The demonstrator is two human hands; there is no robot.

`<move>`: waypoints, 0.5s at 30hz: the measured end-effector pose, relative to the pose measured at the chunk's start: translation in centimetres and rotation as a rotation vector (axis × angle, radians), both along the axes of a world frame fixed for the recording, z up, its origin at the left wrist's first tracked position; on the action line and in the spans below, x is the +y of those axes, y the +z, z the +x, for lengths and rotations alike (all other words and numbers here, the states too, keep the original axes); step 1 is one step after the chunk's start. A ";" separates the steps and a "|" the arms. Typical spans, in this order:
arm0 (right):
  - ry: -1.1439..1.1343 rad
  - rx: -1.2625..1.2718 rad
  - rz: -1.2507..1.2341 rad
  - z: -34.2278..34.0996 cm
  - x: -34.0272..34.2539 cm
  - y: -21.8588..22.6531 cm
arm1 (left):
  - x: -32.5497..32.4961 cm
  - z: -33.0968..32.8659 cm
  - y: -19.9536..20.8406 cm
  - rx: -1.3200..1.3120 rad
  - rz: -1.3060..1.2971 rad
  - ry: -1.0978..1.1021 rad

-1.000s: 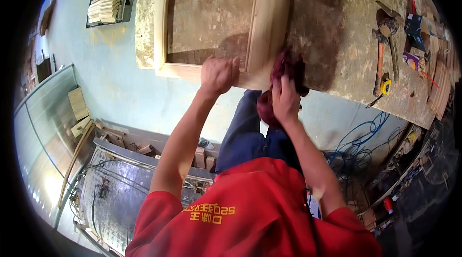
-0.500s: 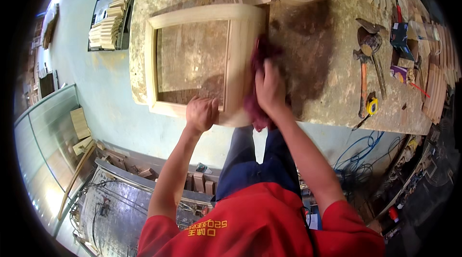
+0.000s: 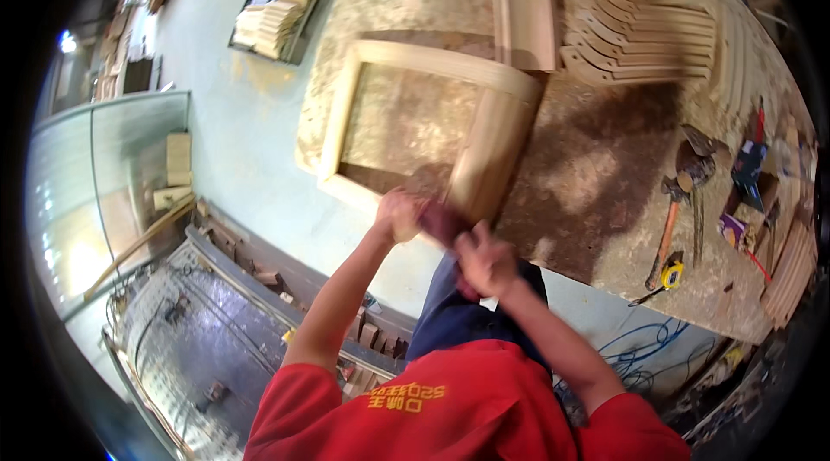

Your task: The person measures a wooden frame, retrieves a wooden panel, and fits it into the frame. They then wipe the frame with a cloth, use a bar clamp to secure the frame, and handle small wooden dowels and curved pieces on the workbench.

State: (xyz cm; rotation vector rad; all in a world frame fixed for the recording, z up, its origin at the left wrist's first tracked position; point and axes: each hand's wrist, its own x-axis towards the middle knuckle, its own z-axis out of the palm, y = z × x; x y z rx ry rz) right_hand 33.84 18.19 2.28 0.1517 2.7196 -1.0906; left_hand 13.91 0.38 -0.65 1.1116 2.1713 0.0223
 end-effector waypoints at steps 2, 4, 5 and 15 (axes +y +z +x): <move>-0.292 -0.045 -0.030 -4.3 5.2 -1.8 | 0.4 0.4 0.4 -0.001 0.023 0.079; -0.463 0.021 0.210 -9.9 12.6 -0.8 | -0.2 0.6 0.2 0.014 -0.004 0.084; -0.537 0.182 0.256 -11.6 16.0 -0.5 | 0.1 0.3 0.3 0.009 0.012 0.100; -0.584 0.241 0.618 -1.6 21.9 1.9 | 0.2 0.9 0.6 0.008 0.239 0.151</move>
